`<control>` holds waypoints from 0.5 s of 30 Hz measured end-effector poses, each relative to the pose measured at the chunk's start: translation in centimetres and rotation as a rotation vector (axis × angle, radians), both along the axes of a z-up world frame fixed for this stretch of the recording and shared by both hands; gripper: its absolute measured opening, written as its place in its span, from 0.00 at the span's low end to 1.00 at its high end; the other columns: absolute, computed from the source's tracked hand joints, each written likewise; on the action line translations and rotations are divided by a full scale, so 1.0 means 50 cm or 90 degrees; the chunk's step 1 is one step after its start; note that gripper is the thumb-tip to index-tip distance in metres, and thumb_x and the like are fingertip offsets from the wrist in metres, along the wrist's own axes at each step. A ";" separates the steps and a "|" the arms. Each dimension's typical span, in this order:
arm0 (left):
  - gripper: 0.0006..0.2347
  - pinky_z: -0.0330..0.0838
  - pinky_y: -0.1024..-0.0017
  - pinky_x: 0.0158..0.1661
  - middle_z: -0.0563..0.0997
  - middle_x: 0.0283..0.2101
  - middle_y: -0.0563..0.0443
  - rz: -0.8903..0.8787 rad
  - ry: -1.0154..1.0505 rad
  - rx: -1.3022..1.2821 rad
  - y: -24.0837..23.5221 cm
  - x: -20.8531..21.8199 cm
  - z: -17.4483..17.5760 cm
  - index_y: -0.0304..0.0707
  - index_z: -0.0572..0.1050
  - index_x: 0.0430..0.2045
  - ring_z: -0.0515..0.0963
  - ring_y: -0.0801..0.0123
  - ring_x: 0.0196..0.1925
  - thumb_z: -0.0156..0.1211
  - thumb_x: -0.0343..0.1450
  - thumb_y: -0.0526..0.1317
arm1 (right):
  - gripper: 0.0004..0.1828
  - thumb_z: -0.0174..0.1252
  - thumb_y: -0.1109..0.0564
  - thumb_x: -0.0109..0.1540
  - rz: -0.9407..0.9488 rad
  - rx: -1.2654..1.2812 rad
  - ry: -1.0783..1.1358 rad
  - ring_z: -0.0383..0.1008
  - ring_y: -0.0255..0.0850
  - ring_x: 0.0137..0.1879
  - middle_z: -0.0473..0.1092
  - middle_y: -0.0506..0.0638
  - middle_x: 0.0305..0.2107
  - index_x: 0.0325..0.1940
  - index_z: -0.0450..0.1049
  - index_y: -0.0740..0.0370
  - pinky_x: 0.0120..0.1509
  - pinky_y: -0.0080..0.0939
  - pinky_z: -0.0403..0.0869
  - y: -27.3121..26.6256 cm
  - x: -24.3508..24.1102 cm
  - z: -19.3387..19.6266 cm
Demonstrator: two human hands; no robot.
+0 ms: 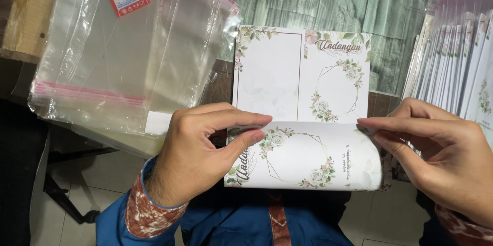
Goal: Folding printed wedding invitations along pre-scored lines at a workspace
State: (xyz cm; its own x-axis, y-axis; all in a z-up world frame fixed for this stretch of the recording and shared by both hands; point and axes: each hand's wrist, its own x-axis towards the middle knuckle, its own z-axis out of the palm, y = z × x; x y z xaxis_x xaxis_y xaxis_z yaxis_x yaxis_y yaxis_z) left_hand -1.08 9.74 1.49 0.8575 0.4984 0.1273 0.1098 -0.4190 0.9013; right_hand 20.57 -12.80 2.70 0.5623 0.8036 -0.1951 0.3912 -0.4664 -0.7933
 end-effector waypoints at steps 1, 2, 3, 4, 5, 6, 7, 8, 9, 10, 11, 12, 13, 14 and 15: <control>0.06 0.79 0.80 0.34 0.88 0.36 0.51 -0.012 -0.006 0.006 0.000 0.001 0.000 0.39 0.84 0.35 0.88 0.72 0.36 0.71 0.67 0.33 | 0.20 0.61 0.71 0.58 0.010 -0.001 0.000 0.65 0.38 0.31 0.63 0.49 0.21 0.53 0.83 0.64 0.39 0.34 0.68 -0.002 0.002 -0.001; 0.06 0.79 0.80 0.34 0.88 0.36 0.51 -0.013 -0.007 0.005 0.000 0.000 0.001 0.39 0.84 0.35 0.88 0.72 0.36 0.71 0.67 0.33 | 0.20 0.61 0.71 0.58 0.009 -0.002 0.000 0.65 0.38 0.31 0.63 0.49 0.21 0.53 0.83 0.64 0.39 0.34 0.68 -0.003 0.005 -0.003; 0.06 0.80 0.80 0.36 0.88 0.36 0.51 -0.016 -0.002 0.013 0.000 -0.001 0.001 0.39 0.84 0.35 0.87 0.72 0.36 0.71 0.67 0.32 | 0.21 0.61 0.71 0.57 0.044 -0.009 -0.016 0.63 0.38 0.31 0.62 0.47 0.21 0.53 0.83 0.61 0.38 0.36 0.67 -0.004 0.007 -0.004; 0.06 0.80 0.80 0.37 0.88 0.35 0.52 -0.018 0.003 0.021 0.000 -0.001 0.002 0.40 0.84 0.35 0.87 0.72 0.36 0.71 0.67 0.32 | 0.23 0.60 0.71 0.57 0.080 -0.016 -0.030 0.62 0.38 0.31 0.61 0.46 0.20 0.54 0.84 0.58 0.38 0.37 0.66 -0.005 0.010 -0.006; 0.06 0.80 0.80 0.37 0.88 0.35 0.52 -0.021 0.002 0.020 0.000 -0.002 0.002 0.40 0.84 0.35 0.87 0.72 0.36 0.71 0.67 0.32 | 0.23 0.60 0.71 0.57 0.077 -0.017 -0.031 0.62 0.38 0.31 0.61 0.46 0.20 0.54 0.84 0.58 0.38 0.37 0.66 -0.006 0.015 -0.007; 0.06 0.80 0.79 0.37 0.87 0.35 0.52 -0.025 0.007 0.025 0.000 -0.003 0.003 0.40 0.84 0.34 0.87 0.72 0.36 0.70 0.67 0.32 | 0.25 0.60 0.70 0.57 0.103 -0.041 -0.033 0.64 0.38 0.31 0.64 0.46 0.20 0.56 0.83 0.54 0.36 0.38 0.68 -0.006 0.019 -0.008; 0.05 0.80 0.79 0.38 0.87 0.35 0.52 -0.028 0.010 0.029 0.001 -0.003 0.003 0.40 0.84 0.34 0.87 0.71 0.36 0.70 0.67 0.32 | 0.27 0.60 0.69 0.57 0.129 -0.064 -0.035 0.67 0.38 0.31 0.67 0.45 0.20 0.58 0.83 0.51 0.35 0.38 0.71 -0.007 0.024 -0.009; 0.05 0.80 0.79 0.38 0.87 0.35 0.52 -0.030 0.009 0.028 0.000 -0.003 0.002 0.40 0.84 0.34 0.87 0.71 0.36 0.70 0.67 0.32 | 0.27 0.60 0.69 0.57 0.127 -0.066 -0.036 0.67 0.38 0.31 0.67 0.45 0.20 0.58 0.83 0.51 0.35 0.38 0.71 -0.008 0.024 -0.009; 0.06 0.79 0.78 0.37 0.86 0.34 0.52 -0.037 0.011 0.025 -0.001 -0.004 0.001 0.40 0.84 0.36 0.87 0.71 0.35 0.69 0.67 0.31 | 0.29 0.59 0.69 0.57 0.140 -0.074 -0.034 0.65 0.38 0.31 0.65 0.45 0.20 0.60 0.83 0.49 0.35 0.39 0.68 -0.009 0.024 -0.011; 0.07 0.79 0.78 0.37 0.86 0.34 0.52 -0.043 0.013 0.022 -0.002 -0.004 -0.001 0.40 0.85 0.37 0.86 0.71 0.33 0.68 0.68 0.31 | 0.30 0.57 0.69 0.57 0.154 -0.082 -0.033 0.64 0.38 0.31 0.63 0.44 0.20 0.61 0.83 0.47 0.35 0.39 0.64 -0.010 0.024 -0.012; 0.07 0.79 0.78 0.37 0.86 0.34 0.52 -0.044 0.012 0.022 -0.002 -0.005 -0.003 0.40 0.85 0.37 0.86 0.71 0.33 0.68 0.68 0.31 | 0.30 0.57 0.69 0.57 0.152 -0.082 -0.034 0.64 0.38 0.31 0.63 0.44 0.20 0.61 0.83 0.47 0.35 0.39 0.64 -0.006 0.023 -0.008; 0.08 0.75 0.77 0.34 0.82 0.31 0.52 -0.046 0.019 0.029 -0.002 -0.006 -0.005 0.41 0.85 0.38 0.83 0.72 0.30 0.68 0.68 0.30 | 0.30 0.57 0.68 0.58 0.151 -0.096 -0.029 0.64 0.38 0.31 0.62 0.44 0.20 0.61 0.83 0.46 0.35 0.39 0.64 -0.002 0.021 -0.005; 0.09 0.72 0.77 0.31 0.79 0.29 0.53 -0.048 0.026 0.037 -0.001 -0.007 -0.007 0.42 0.85 0.40 0.79 0.72 0.28 0.68 0.68 0.30 | 0.30 0.57 0.67 0.59 0.150 -0.109 -0.025 0.63 0.38 0.31 0.61 0.44 0.20 0.61 0.83 0.45 0.34 0.39 0.63 0.002 0.020 -0.001; 0.09 0.72 0.77 0.31 0.79 0.29 0.53 -0.049 0.025 0.037 -0.002 -0.007 -0.006 0.42 0.85 0.40 0.79 0.72 0.28 0.68 0.68 0.30 | 0.30 0.57 0.67 0.59 0.149 -0.109 -0.026 0.63 0.38 0.31 0.61 0.44 0.20 0.61 0.83 0.45 0.34 0.39 0.63 0.004 0.020 0.001; 0.09 0.72 0.77 0.31 0.80 0.30 0.52 -0.045 0.026 0.037 -0.002 -0.006 -0.005 0.42 0.85 0.39 0.80 0.72 0.28 0.67 0.68 0.30 | 0.30 0.57 0.68 0.58 0.150 -0.112 -0.025 0.64 0.38 0.30 0.62 0.45 0.20 0.61 0.84 0.44 0.34 0.39 0.62 0.007 0.020 0.003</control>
